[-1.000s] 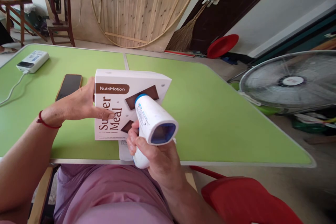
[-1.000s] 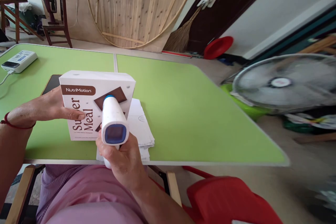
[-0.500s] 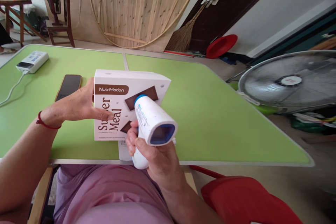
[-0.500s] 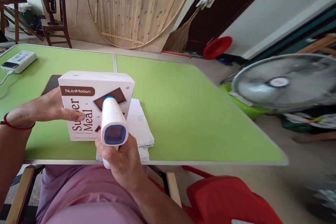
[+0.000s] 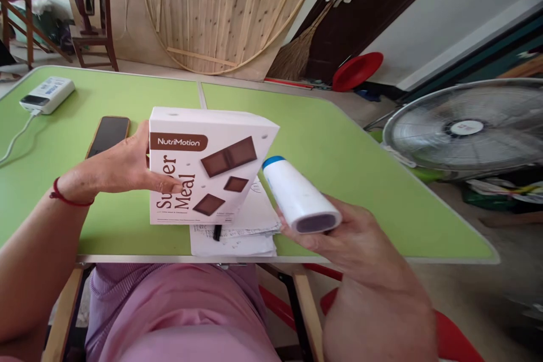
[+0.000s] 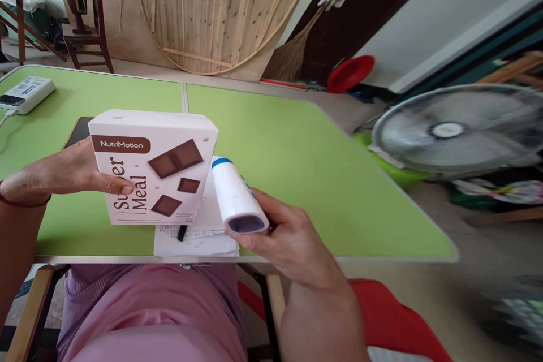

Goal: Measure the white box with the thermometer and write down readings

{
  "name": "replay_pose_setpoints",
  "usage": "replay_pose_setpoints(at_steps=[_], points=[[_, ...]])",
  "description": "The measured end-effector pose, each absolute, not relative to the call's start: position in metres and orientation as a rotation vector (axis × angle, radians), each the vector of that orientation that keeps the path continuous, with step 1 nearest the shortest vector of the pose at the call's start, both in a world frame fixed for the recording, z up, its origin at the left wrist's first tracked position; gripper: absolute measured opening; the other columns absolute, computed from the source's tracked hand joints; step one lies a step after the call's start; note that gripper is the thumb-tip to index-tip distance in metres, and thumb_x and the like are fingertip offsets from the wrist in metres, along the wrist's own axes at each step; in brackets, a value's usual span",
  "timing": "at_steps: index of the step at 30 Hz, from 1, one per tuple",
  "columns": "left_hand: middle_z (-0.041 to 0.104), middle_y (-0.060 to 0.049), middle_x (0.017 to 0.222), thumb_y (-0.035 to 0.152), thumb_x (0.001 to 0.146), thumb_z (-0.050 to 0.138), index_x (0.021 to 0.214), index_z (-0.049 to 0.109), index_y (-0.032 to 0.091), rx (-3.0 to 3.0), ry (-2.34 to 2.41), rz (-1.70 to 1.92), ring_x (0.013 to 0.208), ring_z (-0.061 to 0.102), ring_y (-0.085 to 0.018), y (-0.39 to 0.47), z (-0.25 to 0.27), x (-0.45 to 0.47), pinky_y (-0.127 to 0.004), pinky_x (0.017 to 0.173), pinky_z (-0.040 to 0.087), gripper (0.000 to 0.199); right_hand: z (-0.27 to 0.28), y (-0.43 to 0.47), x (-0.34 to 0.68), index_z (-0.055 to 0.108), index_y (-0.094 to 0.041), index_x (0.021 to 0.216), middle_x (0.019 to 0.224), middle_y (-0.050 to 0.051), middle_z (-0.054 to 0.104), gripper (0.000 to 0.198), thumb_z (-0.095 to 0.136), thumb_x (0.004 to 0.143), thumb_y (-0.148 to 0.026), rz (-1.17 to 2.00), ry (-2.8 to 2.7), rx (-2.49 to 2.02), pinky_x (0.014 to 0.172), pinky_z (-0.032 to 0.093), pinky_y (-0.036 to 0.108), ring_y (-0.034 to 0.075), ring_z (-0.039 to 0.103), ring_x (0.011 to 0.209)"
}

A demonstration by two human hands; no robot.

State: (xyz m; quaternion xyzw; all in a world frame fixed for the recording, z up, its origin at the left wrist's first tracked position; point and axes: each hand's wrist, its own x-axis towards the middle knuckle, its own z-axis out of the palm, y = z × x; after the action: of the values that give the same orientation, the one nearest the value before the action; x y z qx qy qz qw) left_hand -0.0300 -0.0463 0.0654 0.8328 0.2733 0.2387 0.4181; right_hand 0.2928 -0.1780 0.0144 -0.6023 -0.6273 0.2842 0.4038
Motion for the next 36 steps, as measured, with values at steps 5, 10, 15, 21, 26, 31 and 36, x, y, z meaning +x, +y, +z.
replay_pose_setpoints(at_steps=[5, 10, 15, 21, 26, 31, 36], points=[[0.067, -0.009, 0.125, 0.051, 0.073, 0.083, 0.142, 0.052, 0.021, 2.115, 0.742, 0.556, 0.115, 0.066, -0.032, -0.05, 0.071, -0.03, -0.041, 0.095, 0.058, 0.081, 0.009, -0.154, 0.322, 0.075, -0.023, 0.116, 0.118, 0.009, 0.075, 0.054, 0.08, 0.065, -0.04, 0.592, -1.784, -1.823, 0.096, 0.058, 0.051, 0.037, 0.071, 0.108], [0.07, -0.006, 0.115, 0.052, 0.077, 0.079, 0.139, 0.053, 0.021, 2.149, 0.715, 0.49, 0.115, 0.066, -0.029, -0.051, 0.073, -0.031, -0.036, 0.096, 0.056, 0.074, -0.013, -0.136, 0.329, 0.07, -0.023, 0.125, 0.116, 0.01, 0.076, 0.05, 0.062, 0.077, -0.031, 0.397, -2.085, -1.811, 0.092, 0.058, 0.049, 0.035, 0.071, 0.106], [0.07, -0.005, 0.119, 0.053, 0.079, 0.077, 0.136, 0.057, 0.023, 2.247, 0.769, 0.488, 0.125, 0.061, -0.031, -0.051, 0.073, -0.033, -0.038, 0.104, 0.051, 0.067, -0.031, -0.131, 0.342, 0.067, -0.023, 0.128, 0.114, 0.01, 0.075, 0.051, 0.055, 0.078, -0.022, 0.148, -2.244, -1.713, 0.089, 0.056, 0.053, 0.034, 0.071, 0.101], [0.071, -0.006, 0.122, 0.055, 0.078, 0.077, 0.136, 0.06, 0.023, 2.233, 0.812, 0.527, 0.123, 0.062, -0.032, -0.054, 0.073, -0.032, -0.04, 0.102, 0.052, 0.068, -0.023, -0.14, 0.314, 0.065, -0.021, 0.122, 0.111, 0.013, 0.069, 0.045, 0.05, 0.083, -0.006, -0.313, -2.154, -1.429, 0.09, 0.055, 0.054, 0.033, 0.064, 0.107], [0.072, -0.008, 0.125, 0.052, 0.075, 0.081, 0.142, 0.052, 0.025, 2.168, 0.858, 0.63, 0.111, 0.069, -0.03, -0.053, 0.074, -0.032, -0.039, 0.092, 0.057, 0.078, -0.006, -0.143, 0.266, 0.066, -0.018, 0.118, 0.105, 0.012, 0.069, 0.031, 0.055, 0.093, -0.004, -0.264, -2.237, -1.118, 0.081, 0.059, 0.042, 0.027, 0.063, 0.099], [0.071, -0.011, 0.125, 0.058, 0.068, 0.084, 0.143, 0.05, 0.022, 2.161, 1.037, 0.759, 0.117, 0.066, -0.035, -0.046, 0.065, -0.034, -0.043, 0.091, 0.058, 0.09, -0.016, -0.134, 0.247, 0.067, -0.015, 0.122, 0.118, 0.014, 0.07, 0.038, 0.044, 0.096, -0.001, -0.405, -2.381, -1.225, 0.089, 0.055, 0.046, 0.03, 0.059, 0.105], [0.068, -0.013, 0.128, 0.06, 0.065, 0.084, 0.134, 0.057, 0.019, 2.149, 1.167, 0.86, 0.121, 0.063, -0.036, -0.041, 0.055, -0.031, -0.049, 0.097, 0.056, 0.085, -0.019, -0.131, 0.252, 0.075, -0.012, 0.107, 0.114, 0.016, 0.071, 0.032, 0.045, 0.097, -0.003, -0.426, -2.488, -1.177, 0.086, 0.052, 0.044, 0.028, 0.058, 0.101]])
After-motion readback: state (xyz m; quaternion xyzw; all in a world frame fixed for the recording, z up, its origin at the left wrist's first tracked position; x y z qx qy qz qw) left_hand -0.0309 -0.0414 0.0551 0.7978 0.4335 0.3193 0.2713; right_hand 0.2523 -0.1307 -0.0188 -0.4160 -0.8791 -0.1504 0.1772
